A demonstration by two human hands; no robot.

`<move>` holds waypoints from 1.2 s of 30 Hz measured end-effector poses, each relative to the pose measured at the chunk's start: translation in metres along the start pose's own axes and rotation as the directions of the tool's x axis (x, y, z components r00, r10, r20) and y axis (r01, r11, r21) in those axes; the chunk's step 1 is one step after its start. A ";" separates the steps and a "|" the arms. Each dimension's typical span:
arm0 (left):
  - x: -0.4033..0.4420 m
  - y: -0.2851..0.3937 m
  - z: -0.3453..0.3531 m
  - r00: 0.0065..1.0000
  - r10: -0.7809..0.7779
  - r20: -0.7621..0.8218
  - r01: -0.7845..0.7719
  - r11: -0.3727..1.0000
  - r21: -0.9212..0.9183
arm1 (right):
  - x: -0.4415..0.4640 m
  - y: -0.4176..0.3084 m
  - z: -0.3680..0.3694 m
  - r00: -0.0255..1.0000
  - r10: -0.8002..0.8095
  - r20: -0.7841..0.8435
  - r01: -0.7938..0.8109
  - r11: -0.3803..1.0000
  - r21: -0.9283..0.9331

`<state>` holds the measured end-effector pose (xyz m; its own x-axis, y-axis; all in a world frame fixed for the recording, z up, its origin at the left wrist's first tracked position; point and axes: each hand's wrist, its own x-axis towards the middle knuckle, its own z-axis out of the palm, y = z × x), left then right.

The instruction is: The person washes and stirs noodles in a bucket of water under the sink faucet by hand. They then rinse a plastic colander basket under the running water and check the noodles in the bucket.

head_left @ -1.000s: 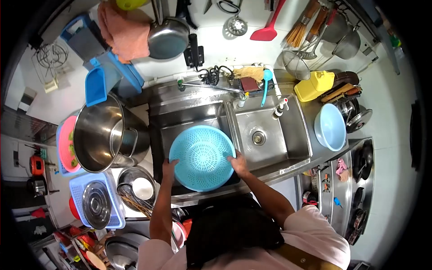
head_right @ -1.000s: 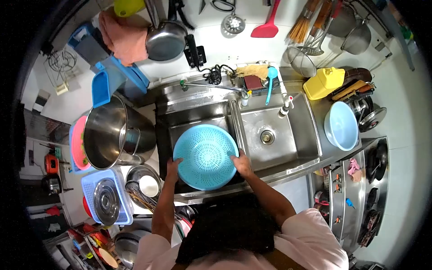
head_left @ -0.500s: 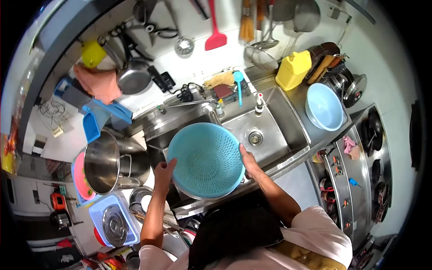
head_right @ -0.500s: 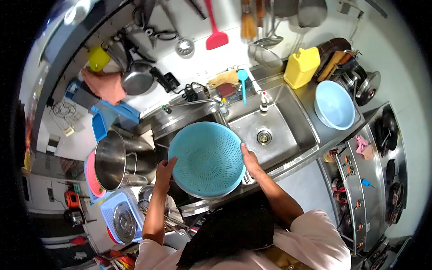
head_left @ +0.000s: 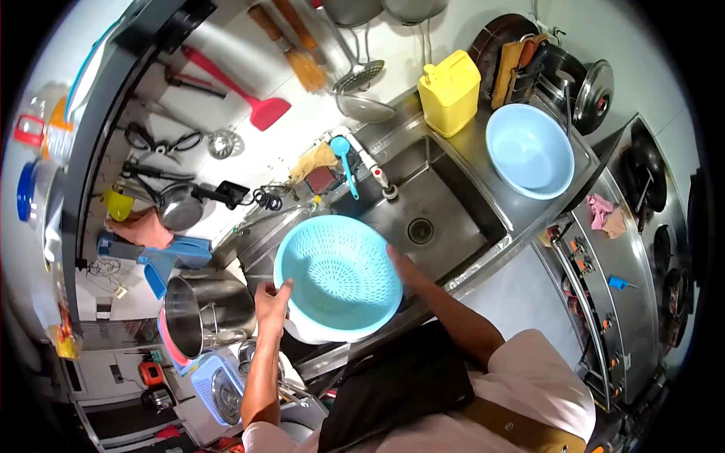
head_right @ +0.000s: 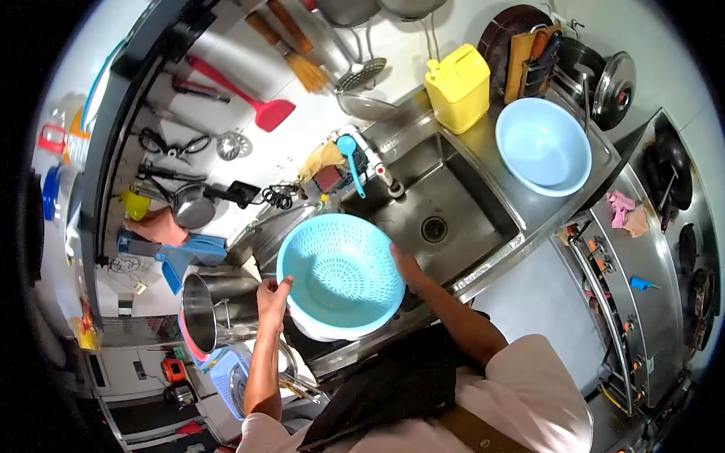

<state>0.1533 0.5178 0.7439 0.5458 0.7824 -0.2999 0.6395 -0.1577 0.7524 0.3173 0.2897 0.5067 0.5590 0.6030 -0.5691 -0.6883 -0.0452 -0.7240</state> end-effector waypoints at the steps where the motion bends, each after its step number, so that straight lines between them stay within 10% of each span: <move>1: -0.002 0.008 0.009 1.000 0.012 -0.012 -0.011 1.000 0.018 | 0.011 0.013 -0.008 0.999 0.023 0.025 -0.024 0.998 0.057; 17: -0.005 0.097 0.134 0.992 0.107 -0.065 -0.052 0.823 0.565 | 0.026 0.004 -0.066 0.967 0.139 0.215 -0.129 0.990 -0.062; 36: -0.011 0.107 0.173 0.972 0.220 -0.084 -0.105 0.723 0.683 | 0.090 0.068 -0.081 0.928 0.239 0.286 -0.226 0.971 -0.077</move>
<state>0.3094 0.3881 0.7267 0.6261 0.7760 -0.0765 0.7746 -0.6078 0.1750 0.3584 0.2760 0.3745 0.2226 0.7764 -0.5897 -0.7590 -0.2415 -0.6046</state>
